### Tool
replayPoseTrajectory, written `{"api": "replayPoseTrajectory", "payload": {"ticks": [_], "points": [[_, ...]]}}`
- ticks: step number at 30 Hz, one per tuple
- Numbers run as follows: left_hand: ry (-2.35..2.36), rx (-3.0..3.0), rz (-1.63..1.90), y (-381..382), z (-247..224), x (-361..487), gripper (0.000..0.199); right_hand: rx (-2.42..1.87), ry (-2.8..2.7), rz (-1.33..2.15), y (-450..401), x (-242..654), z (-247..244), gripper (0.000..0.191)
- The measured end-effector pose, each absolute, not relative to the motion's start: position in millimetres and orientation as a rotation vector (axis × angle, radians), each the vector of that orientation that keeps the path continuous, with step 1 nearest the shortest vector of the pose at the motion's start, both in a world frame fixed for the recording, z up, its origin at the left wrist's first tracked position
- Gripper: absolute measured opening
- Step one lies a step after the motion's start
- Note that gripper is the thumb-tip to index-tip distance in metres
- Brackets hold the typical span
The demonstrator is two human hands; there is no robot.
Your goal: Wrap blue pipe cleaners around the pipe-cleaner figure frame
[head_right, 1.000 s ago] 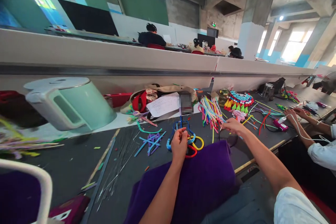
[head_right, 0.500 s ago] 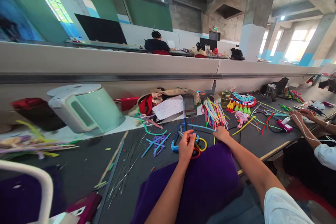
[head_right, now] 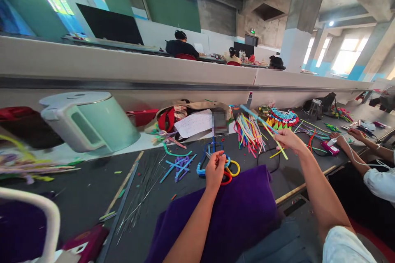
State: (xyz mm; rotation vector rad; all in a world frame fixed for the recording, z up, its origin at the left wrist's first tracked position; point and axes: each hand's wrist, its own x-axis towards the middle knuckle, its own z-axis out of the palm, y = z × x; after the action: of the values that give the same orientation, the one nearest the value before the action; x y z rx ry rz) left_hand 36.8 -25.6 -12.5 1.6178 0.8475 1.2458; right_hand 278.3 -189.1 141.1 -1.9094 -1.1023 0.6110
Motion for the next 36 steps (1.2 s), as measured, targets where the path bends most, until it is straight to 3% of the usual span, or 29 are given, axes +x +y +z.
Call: {"api": "replayPoseTrajectory", "payload": {"ticks": [7,13,23,29,36], "points": [[0.853,1.61,1.233,-25.6,-13.2,36.8,0.032,-1.983,-1.3,0.206,-128.1,292.3,141.0,0.027],[0.902,1.555,1.22,-24.5,-12.0,35.0,0.033,-2.272,-1.357,-0.111,-58.1,289.9,104.2,0.025],[0.904,1.635,1.262,-23.0,-9.3,34.9,0.03,-2.395,-1.671,0.335,-47.8,225.2,15.6,0.019],[0.929,1.599,1.266,-22.6,-9.9,33.9,0.03,-2.327,-1.647,0.37,-90.3,257.5,39.0,0.017],[0.91,1.572,1.25,-25.3,-6.0,37.9,0.031,-2.068,-1.615,1.06,-269.3,340.6,80.2,0.024]]}}
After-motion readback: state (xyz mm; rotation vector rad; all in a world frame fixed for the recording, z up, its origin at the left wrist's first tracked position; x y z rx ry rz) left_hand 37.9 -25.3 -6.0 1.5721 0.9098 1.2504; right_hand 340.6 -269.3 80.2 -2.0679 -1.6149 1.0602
